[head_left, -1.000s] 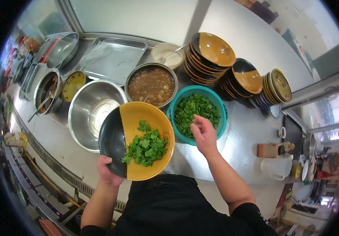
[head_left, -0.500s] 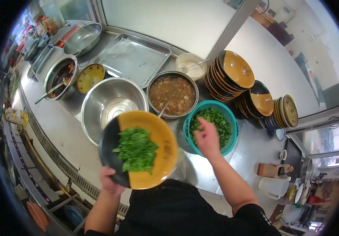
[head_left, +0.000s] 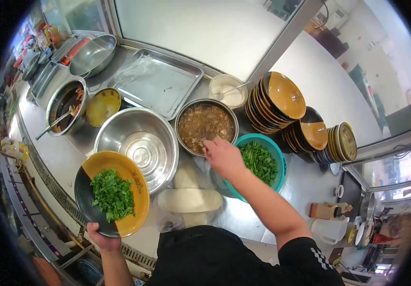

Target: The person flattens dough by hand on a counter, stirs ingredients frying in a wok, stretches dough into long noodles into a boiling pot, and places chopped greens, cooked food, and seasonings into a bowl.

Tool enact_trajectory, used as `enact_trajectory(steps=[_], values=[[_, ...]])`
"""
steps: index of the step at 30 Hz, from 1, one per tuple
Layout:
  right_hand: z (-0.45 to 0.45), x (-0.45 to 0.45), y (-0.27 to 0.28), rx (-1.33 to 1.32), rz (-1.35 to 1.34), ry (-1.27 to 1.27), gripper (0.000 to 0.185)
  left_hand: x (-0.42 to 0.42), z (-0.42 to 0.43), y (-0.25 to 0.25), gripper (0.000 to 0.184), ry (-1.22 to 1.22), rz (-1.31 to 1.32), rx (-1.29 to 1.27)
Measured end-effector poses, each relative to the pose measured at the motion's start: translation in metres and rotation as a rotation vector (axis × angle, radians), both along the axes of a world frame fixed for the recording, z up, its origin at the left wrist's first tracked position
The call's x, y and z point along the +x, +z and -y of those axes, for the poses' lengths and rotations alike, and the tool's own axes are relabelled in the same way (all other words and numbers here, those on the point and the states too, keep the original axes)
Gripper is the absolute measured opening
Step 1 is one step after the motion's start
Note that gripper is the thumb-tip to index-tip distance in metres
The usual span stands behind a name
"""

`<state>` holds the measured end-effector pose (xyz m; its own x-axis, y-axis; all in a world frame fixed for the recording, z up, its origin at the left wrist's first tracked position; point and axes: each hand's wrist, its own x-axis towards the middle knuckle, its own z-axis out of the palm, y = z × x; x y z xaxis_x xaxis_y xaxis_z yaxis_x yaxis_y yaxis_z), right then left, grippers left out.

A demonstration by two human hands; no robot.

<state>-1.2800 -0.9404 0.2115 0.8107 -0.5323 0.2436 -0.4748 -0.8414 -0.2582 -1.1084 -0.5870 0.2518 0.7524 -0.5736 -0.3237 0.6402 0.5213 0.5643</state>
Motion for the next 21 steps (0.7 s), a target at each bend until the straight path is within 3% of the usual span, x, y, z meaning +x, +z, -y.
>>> enact_trajectory(steps=[5, 8, 11, 12, 16, 19, 21], values=[[0.022, -0.02, 0.036, 0.044, -0.122, 0.142, 0.012, 0.006, 0.019, -0.012, 0.058, -0.088, 0.001, -0.001], [0.019, -0.024, 0.049, 0.027, 0.122, 0.201, 0.017, 0.005, 0.034, -0.014, 0.056, -0.06, -0.004, 0.046], [0.022, -0.037, 0.031, 0.179, 0.233, 0.13, 0.017, 0.007, 0.041, -0.018, 0.055, -0.069, -0.018, 0.062], [0.029, -0.047, -0.001, 0.473, 0.351, -0.031, 0.019, 0.008, 0.043, -0.019, 0.055, -0.09, -0.029, 0.055], [0.029, -0.063, -0.012, 1.158, 0.698, -0.427, 0.026, 0.006, 0.054, -0.012, 0.056, -0.101, -0.043, 0.045], [0.02, -0.063, 0.01, 1.398, 0.84, -0.559, 0.027, 0.007, 0.054, -0.017, 0.056, -0.086, -0.052, 0.069], [0.017, -0.069, 0.005, 1.366, 0.811, -0.522, 0.027, 0.007, 0.056, -0.017, 0.056, -0.089, -0.061, 0.066]])
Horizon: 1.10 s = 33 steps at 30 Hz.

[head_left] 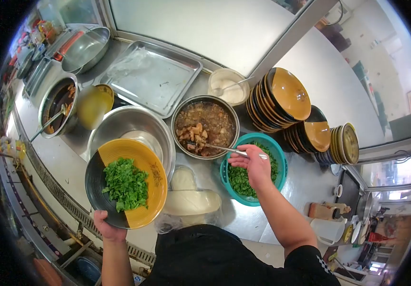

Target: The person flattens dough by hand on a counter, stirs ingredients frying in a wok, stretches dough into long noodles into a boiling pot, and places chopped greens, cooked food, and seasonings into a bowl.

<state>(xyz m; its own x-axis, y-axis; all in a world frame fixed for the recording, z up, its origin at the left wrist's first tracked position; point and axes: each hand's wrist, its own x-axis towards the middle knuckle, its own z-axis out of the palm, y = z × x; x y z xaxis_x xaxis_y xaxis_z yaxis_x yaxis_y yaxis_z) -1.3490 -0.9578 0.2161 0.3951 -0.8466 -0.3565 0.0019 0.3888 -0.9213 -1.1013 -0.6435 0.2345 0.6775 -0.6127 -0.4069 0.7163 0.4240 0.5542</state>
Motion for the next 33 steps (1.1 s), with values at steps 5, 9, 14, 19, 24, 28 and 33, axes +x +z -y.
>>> enact_trajectory(steps=[5, 9, 14, 19, 24, 28, 33], values=[[-0.01, -0.005, 0.001, -0.177, -0.057, 0.08, 0.027, -0.002, 0.007, 0.003, 0.056, -0.031, -0.007, 0.004], [-0.01, -0.007, -0.005, -0.241, -0.034, 0.077, 0.028, -0.001, 0.004, -0.005, 0.056, -0.023, -0.013, 0.034], [-0.005, -0.005, -0.011, -0.46, -0.238, 0.272, 0.025, -0.001, 0.002, -0.009, 0.056, -0.051, -0.004, 0.015], [-0.012, 0.031, -0.014, -1.156, -0.583, 0.579, 0.024, -0.003, 0.008, -0.006, 0.057, -0.058, -0.014, -0.004], [-0.012, 0.05, -0.042, -0.899, -0.609, 0.453, 0.024, -0.004, 0.009, 0.0, 0.055, -0.081, -0.023, -0.022], [0.009, 0.04, -0.033, -0.538, -0.151, 0.35, 0.026, -0.004, 0.008, -0.002, 0.056, -0.088, -0.02, -0.023], [-0.002, 0.029, 0.004, -0.208, -0.004, 0.144, 0.028, -0.004, 0.01, 0.0, 0.056, -0.084, -0.024, -0.014]])
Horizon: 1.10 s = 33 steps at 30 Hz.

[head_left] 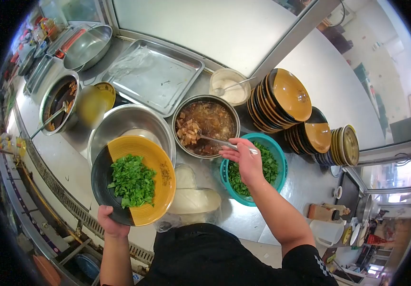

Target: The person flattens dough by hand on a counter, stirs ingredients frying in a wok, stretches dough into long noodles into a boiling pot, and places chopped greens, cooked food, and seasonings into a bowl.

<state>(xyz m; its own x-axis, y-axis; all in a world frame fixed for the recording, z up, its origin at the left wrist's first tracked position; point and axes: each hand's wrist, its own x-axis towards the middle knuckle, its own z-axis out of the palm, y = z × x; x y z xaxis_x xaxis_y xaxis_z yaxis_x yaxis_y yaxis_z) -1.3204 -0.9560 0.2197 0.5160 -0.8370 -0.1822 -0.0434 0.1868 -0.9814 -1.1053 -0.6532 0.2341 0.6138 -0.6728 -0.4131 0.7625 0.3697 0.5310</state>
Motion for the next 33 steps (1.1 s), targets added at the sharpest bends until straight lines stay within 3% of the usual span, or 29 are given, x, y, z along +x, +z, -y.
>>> enact_trajectory(steps=[6, 9, 14, 24, 27, 30, 33], values=[[-0.005, -0.02, -0.028, -0.145, -0.019, -0.037, 0.029, 0.002, -0.001, -0.006, 0.055, -0.016, -0.013, -0.013], [-0.007, -0.02, -0.014, -0.222, -0.051, -0.002, 0.029, 0.001, 0.002, -0.004, 0.055, -0.023, 0.006, -0.02], [-0.005, -0.016, 0.001, -0.005, 0.006, -0.105, 0.029, -0.002, 0.007, 0.002, 0.056, -0.045, 0.006, -0.044], [-0.002, -0.021, -0.005, 0.093, 0.04, -0.142, 0.028, -0.002, 0.005, -0.001, 0.055, -0.045, -0.004, -0.031], [-0.004, -0.023, -0.031, -0.339, -0.119, 0.017, 0.028, -0.003, 0.007, 0.0, 0.055, -0.041, -0.016, -0.026], [-0.016, -0.015, -0.027, -0.044, 0.086, 0.041, 0.028, -0.003, 0.006, -0.002, 0.055, -0.039, -0.004, -0.033], [-0.015, -0.014, -0.018, -0.154, -0.048, 0.093, 0.028, -0.003, 0.005, -0.003, 0.055, -0.039, -0.012, -0.039]])
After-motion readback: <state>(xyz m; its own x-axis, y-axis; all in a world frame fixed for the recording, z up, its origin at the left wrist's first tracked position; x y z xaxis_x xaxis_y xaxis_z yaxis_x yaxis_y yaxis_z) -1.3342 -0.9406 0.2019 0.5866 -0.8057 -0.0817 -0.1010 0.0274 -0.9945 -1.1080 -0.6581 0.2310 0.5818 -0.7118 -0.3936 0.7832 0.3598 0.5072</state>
